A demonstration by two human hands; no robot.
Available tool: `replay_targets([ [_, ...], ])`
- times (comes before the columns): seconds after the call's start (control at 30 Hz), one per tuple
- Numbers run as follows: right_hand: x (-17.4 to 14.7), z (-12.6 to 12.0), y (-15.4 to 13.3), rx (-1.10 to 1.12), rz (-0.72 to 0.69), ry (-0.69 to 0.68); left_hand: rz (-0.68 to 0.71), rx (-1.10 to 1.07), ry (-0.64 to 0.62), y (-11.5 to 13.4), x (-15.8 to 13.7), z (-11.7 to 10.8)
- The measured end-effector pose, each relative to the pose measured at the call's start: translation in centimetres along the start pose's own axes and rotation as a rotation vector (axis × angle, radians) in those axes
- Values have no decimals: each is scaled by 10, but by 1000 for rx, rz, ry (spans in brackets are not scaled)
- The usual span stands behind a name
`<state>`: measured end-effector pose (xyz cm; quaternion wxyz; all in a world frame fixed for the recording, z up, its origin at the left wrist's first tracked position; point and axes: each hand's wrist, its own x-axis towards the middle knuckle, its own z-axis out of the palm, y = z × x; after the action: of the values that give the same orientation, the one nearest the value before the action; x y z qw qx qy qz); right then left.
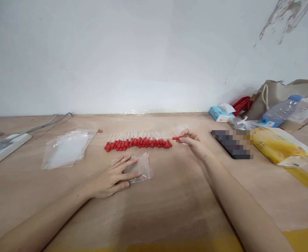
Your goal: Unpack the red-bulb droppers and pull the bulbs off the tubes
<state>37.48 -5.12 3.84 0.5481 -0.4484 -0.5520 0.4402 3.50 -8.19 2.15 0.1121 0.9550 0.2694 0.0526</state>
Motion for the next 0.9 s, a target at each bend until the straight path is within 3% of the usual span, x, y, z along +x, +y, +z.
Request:
replay_targets([
  [0.1, 7, -1, 14, -18, -17, 224, 9, 27, -55, 1, 0, -1],
  [0.23, 8, 16, 41, -262, -36, 422, -61, 9, -4, 5, -1, 4],
  [0.33, 7, 26, 54, -428, -78, 403, -171, -63, 148, 5, -1, 7],
  [0.47, 6, 31, 54, -688, -120, 267, -333, -126, 472, -3, 4, 9],
  [0.53, 5, 30, 51, -813, -131, 228, -423, -143, 523, -10, 7, 9],
  [0.63, 8, 22, 47, -889, -162, 260, -517, -218, 490, -21, 8, 8],
  [0.7, 10, 12, 45, -916, -149, 360, -530, -266, 464, -27, 8, 7],
  [0.83, 13, -17, 44, -1082, 59, 622, -597, -356, 337, -30, 6, 3],
  [0.9, 13, -32, 47, -1100, 152, 648, -598, -376, 278, -27, 6, 2],
])
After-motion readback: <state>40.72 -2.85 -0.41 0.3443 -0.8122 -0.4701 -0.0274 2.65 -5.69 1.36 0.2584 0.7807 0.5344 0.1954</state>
